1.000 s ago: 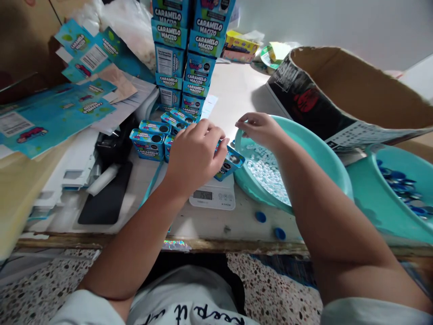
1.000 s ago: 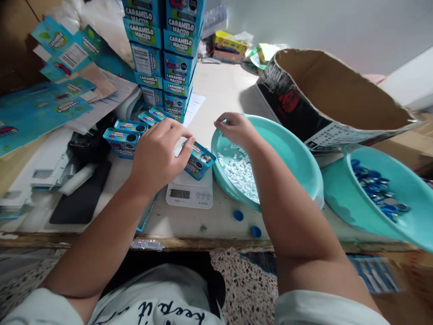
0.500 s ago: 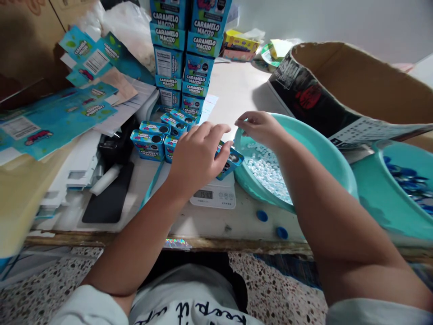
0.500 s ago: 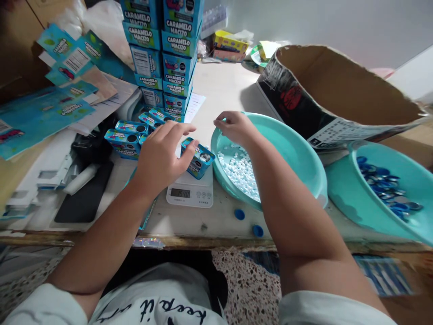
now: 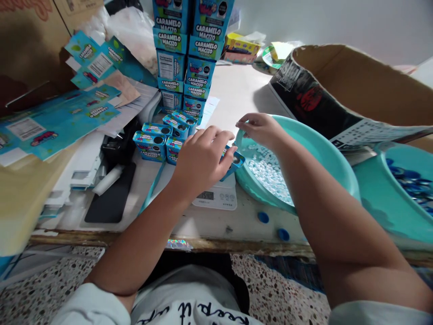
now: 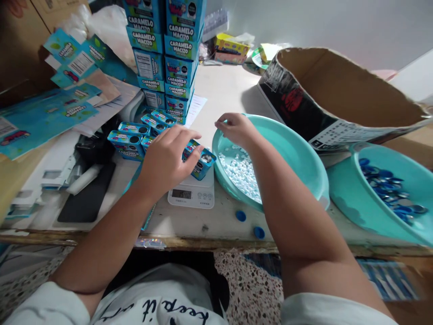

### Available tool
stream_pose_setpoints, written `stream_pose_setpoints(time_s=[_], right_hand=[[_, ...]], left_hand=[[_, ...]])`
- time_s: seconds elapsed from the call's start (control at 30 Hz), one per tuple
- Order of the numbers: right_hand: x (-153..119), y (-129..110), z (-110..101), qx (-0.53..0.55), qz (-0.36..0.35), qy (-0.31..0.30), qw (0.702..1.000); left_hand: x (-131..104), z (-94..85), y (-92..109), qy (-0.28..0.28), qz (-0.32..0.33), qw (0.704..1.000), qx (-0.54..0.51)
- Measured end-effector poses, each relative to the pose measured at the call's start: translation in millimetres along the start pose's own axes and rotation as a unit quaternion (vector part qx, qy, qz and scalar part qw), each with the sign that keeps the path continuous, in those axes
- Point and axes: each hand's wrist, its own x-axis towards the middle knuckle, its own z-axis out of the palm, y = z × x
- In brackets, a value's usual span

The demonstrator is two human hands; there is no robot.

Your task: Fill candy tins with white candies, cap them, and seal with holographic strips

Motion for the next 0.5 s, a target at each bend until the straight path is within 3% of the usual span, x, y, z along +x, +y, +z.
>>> stream_pose_setpoints(time_s=[0.27, 0.5], right_hand=[[2.3, 4.9, 1.6, 0.011, -0.013, 0.008, 1.0], [7.6, 10.8, 4.7, 0.027, -0.025, 0.021, 0.999]], left_hand=[[-0.6, 0.8, 3.1, -0.024, 0.017, 1.0, 0.002], [-2.4, 5.0, 5.5, -0.12, 0.056, 0.991, 0.034]])
